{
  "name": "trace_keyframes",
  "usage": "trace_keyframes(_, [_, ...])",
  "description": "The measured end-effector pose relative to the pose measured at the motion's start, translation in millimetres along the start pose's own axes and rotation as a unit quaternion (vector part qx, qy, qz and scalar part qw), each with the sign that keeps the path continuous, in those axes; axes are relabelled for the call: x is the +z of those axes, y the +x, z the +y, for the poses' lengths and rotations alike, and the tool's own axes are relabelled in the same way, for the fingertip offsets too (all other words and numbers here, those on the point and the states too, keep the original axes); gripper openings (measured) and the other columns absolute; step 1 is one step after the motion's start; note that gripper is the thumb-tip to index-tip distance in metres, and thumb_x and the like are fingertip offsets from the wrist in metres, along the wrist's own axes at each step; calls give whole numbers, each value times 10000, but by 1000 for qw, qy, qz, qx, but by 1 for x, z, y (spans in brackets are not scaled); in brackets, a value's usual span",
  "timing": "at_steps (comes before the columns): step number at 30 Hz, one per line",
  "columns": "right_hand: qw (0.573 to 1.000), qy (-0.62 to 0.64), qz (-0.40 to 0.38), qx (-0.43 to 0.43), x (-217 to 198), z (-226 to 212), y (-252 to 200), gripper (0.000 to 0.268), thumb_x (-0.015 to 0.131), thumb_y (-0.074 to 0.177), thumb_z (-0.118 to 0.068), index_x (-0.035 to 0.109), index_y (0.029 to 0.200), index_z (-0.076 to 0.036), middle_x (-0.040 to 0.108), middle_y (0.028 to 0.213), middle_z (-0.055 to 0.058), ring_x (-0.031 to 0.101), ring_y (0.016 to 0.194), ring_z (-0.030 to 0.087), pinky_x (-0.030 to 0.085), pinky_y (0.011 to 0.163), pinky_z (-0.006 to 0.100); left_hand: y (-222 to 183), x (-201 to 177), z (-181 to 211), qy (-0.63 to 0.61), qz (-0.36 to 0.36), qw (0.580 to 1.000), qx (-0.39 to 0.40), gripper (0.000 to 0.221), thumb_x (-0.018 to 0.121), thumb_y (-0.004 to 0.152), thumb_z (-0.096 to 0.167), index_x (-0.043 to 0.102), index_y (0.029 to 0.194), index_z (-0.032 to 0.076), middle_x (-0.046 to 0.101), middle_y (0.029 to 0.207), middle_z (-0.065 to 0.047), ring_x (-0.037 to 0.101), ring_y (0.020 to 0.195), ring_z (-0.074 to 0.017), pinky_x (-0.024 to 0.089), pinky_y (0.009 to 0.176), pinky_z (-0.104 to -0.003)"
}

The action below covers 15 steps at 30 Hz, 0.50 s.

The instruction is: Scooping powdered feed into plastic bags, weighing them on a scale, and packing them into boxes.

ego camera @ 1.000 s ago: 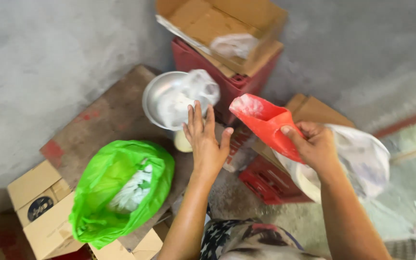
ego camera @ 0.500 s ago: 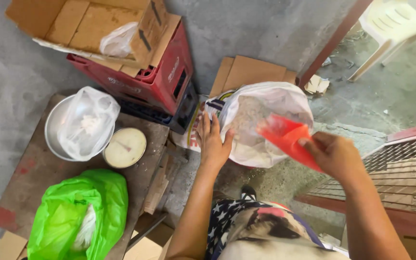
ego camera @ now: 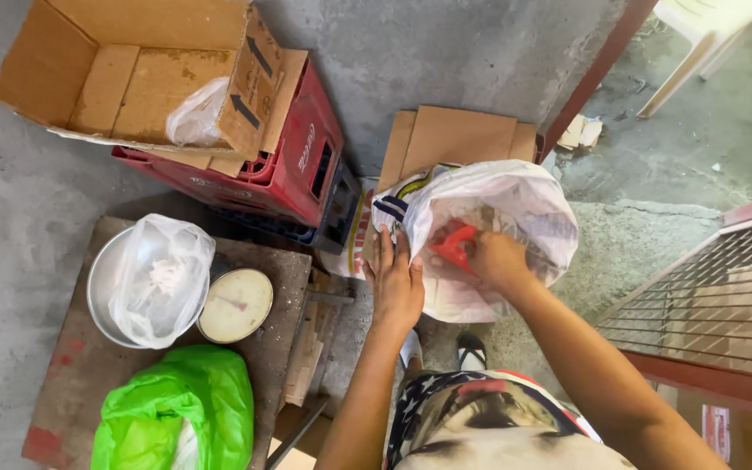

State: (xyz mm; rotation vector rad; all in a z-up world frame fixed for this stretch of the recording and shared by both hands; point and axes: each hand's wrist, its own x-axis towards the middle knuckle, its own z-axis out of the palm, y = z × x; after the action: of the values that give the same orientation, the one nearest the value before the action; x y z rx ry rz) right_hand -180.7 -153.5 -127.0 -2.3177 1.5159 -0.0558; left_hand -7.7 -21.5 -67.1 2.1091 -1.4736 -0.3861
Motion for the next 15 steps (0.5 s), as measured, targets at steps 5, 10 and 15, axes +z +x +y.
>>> trace_keyframes(5, [1000, -24, -1, 18, -37, 15, -16, 362, 582, 929, -414, 777, 949, -110, 753, 864, 198, 745, 804, 394, 589, 725, 523, 1, -17, 0, -28, -40, 999, 10, 599, 528, 1008, 248, 400, 1527, -22, 144, 1686, -242, 135, 1558, -427, 79, 1161, -726])
trace_keyframes(10, [990, -121, -53, 56, -38, 26, -23, 425, 575, 962, -466, 795, 887, -110, 755, 836, 184, 751, 786, 379, 596, 725, 505, 8, -16, -1, -36, -37, 998, 47, 561, 520, 1057, 251, 412, 1528, -34, 154, 1684, -247, 141, 1564, -433, 67, 1164, -743])
trace_keyframes(15, [997, 6, 74, -5, -13, -5, -12, 355, 660, 851, -457, 780, 945, -137, 721, 700, 195, 711, 646, 411, 554, 597, 534, 13, -18, -6, -48, -51, 995, 67, 558, 529, 1027, 247, 444, 1502, -32, 171, 1692, -232, 164, 1568, -421, 89, 1187, -719])
